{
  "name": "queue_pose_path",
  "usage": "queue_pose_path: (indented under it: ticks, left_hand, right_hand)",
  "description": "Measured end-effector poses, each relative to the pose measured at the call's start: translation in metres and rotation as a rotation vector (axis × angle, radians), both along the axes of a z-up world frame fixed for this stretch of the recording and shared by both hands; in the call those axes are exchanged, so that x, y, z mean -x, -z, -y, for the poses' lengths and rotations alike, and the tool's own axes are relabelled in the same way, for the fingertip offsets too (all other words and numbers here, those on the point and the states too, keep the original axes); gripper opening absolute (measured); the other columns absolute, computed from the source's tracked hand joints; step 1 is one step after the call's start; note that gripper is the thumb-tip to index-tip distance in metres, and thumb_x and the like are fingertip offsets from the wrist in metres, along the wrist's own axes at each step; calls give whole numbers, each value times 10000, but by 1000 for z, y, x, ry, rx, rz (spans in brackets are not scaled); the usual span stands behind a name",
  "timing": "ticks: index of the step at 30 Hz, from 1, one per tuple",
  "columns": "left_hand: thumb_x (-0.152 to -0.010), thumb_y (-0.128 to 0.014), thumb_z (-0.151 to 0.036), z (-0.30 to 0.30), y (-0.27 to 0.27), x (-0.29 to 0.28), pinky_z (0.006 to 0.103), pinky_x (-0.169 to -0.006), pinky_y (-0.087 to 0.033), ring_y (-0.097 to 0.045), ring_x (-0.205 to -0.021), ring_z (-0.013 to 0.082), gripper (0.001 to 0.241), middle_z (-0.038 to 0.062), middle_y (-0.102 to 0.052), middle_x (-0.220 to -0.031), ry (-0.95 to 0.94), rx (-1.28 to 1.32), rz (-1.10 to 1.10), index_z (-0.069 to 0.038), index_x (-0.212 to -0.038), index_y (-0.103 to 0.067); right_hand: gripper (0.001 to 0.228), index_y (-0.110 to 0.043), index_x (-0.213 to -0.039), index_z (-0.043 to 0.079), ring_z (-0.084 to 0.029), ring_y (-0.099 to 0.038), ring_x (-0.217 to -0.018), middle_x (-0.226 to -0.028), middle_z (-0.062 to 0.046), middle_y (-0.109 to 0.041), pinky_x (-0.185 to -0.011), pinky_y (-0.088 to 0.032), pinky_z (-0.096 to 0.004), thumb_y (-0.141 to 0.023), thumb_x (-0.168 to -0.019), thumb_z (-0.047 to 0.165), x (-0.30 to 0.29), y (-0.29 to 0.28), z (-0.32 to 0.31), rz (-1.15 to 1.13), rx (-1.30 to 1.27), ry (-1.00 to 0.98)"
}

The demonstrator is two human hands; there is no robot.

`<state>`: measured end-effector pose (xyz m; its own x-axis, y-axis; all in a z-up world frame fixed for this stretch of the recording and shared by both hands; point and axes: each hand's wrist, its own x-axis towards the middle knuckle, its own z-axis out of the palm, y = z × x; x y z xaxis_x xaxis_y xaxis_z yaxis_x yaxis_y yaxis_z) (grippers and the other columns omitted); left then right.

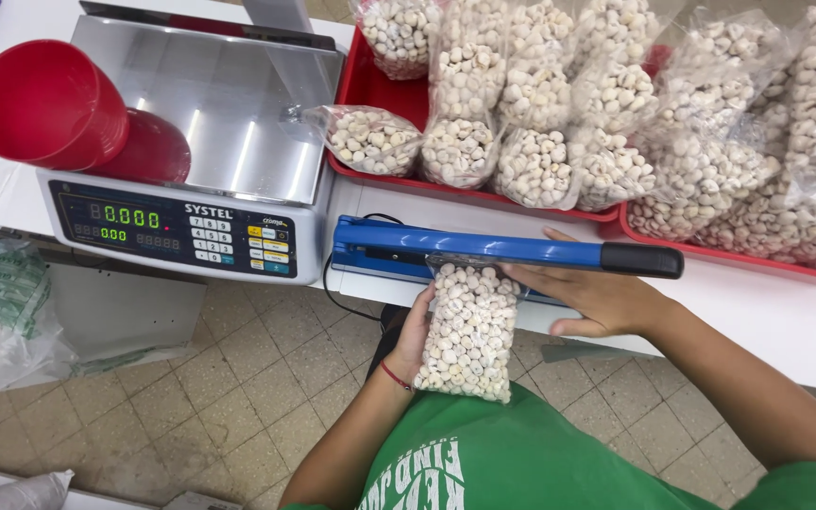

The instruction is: Sealing plastic bags filled with snacks using a manual heat sealer

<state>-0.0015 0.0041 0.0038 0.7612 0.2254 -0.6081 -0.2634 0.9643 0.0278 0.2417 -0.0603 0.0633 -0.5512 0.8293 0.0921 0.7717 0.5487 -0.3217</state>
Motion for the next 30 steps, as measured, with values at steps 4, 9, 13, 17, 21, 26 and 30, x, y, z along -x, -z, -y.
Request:
queue_pose_path:
  ticks: [4,9,13,17,21,26,30]
  left_hand:
    - [-842,-624,-590,-1,-4,-3,454,-1042,-444,-605,-1158,337,763,230,-621,-1240,9,-8,-4,15,-1304,-577]
    - [-827,-644,-573,0,2,0,489,-1042,-449,-625,-1131,357,731,241,-634,-1234,4,8,-23,4,-1274,-607]
    - [-837,-654,-543,1,26,-1,495,-1029,-461,-630,-1126,368,699,249,-635,-1232,-20,3,-31,4,-1271,-611]
    - [-825,-649,-576,-1,27,-1,487,-1052,-446,-612,-1162,354,732,225,-625,-1263,2,3,-4,-20,-1299,-599]
    - [-826,-646,-584,1,26,1,481,-1055,-447,-611,-1166,345,733,220,-622,-1272,11,3,11,-27,-1301,-601]
    - [-821,-652,-576,4,8,-1,489,-1067,-427,-597,-1187,346,743,217,-612,-1288,-1,10,11,-26,-1316,-589]
    - [-814,-656,-584,5,3,-1,494,-1085,-402,-567,-1228,347,773,211,-586,-1329,-9,14,18,-33,-1348,-565]
  right_hand:
    - [795,-401,-1467,142,-228,-416,-1358,-1478,-31,-468,-1202,-180,-481,-259,-912,693,-31,43,57,50,6,132]
    - [402,-651,-1252,320,-151,-572,-1147,-1250,98,-601,-978,-472,-331,-529,-909,488,-21,43,73,211,-314,513]
    - [508,-582,-1322,387,-180,-501,-1233,-1333,65,-531,-1067,-387,-373,-404,-910,625,-9,54,59,262,-320,528]
    - [427,-667,-1150,263,-248,-541,-1188,-1220,3,-607,-1001,-440,-394,-420,-945,544,-5,30,39,155,-204,546]
    - [301,-685,-1027,128,-271,-554,-1141,-1160,-33,-636,-936,-462,-398,-596,-924,396,-9,37,27,-6,-104,678]
    - [394,-639,-1091,113,-306,-582,-1054,-1068,-56,-627,-888,-469,-431,-740,-828,389,8,27,12,-142,25,846]
    - [447,-613,-1135,138,-387,-608,-1026,-1061,-110,-571,-912,-464,-465,-826,-758,246,22,18,5,-372,144,971]
